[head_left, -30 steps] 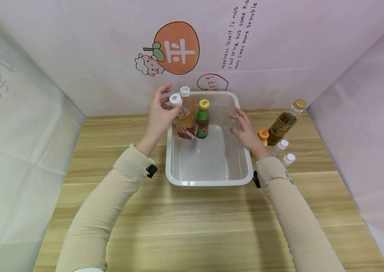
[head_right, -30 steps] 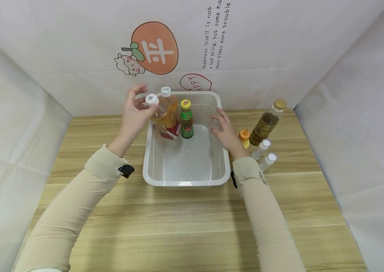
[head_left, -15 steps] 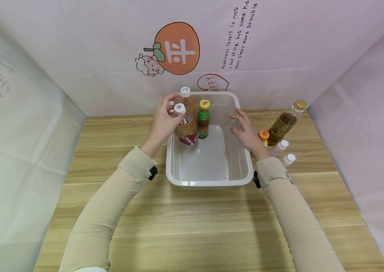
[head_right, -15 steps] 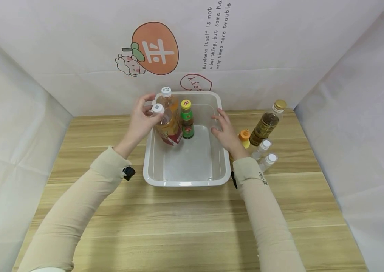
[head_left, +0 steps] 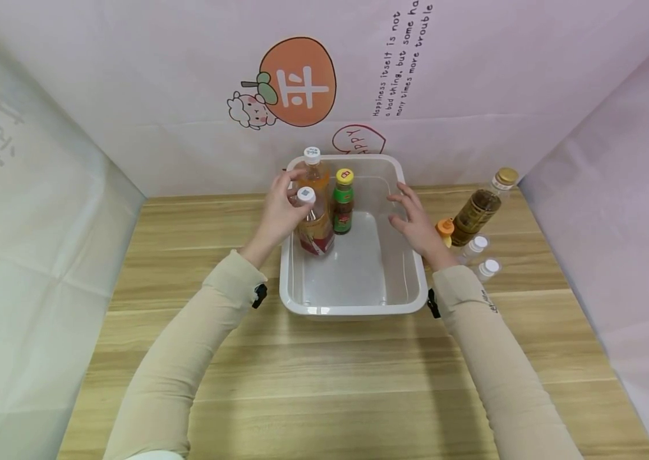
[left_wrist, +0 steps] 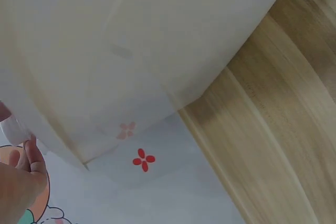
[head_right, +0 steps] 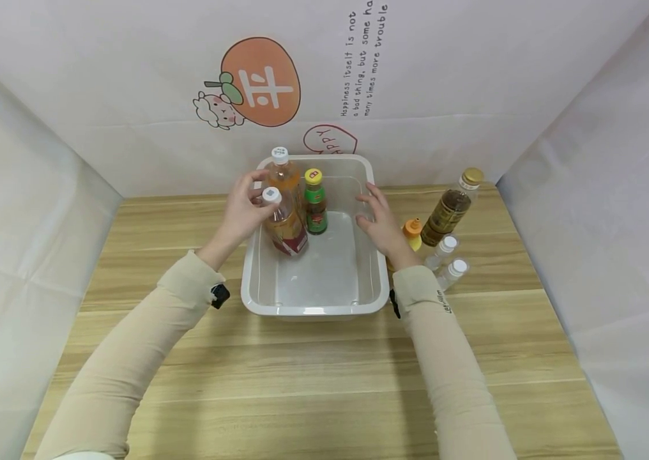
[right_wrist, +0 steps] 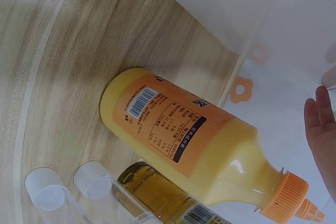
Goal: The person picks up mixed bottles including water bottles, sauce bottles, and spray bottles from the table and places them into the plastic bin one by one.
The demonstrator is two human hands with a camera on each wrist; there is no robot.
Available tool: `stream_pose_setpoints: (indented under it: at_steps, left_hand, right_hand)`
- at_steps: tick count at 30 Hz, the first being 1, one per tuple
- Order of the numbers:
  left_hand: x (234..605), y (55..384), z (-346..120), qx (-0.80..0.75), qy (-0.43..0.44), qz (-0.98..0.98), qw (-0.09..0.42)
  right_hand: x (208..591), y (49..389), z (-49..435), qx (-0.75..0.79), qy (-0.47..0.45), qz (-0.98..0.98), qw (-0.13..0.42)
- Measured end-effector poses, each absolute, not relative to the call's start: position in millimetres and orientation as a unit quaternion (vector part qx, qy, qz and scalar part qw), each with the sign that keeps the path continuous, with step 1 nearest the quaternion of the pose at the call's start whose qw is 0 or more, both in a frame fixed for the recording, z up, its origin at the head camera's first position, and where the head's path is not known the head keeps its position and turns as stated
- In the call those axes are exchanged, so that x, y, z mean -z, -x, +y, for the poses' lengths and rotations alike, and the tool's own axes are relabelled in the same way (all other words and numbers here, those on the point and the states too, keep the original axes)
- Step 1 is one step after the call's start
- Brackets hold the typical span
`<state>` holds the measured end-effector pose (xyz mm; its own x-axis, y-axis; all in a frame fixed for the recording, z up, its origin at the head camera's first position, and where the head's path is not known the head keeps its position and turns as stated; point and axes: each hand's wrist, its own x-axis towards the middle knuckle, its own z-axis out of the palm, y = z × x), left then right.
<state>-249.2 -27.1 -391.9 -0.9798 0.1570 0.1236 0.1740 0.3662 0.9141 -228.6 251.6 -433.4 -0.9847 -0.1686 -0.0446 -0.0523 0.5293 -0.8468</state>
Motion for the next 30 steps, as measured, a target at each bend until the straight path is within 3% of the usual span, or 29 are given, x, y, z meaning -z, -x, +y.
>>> stream_pose_setpoints:
  at_steps: [13,23,30]
  left_hand:
    - [401.6,251.9,-27.9,0.546,0.093,-0.832,-0.009]
    - [403.7,250.8,-27.5,0.543,0.079,-0.836,-0.018]
    - [408.7,250.3,-26.2,0.569,0.059,-0.820,-0.019]
  right_hand:
    - [402.5,215.4,239.7,0.494,0.062,0.864,0.074]
    - [431.3,228.3,250.6,0.487,0.064,0.869,0.061]
    - [420.4,221.3,246.0,0.488,0.064,0.868,0.066]
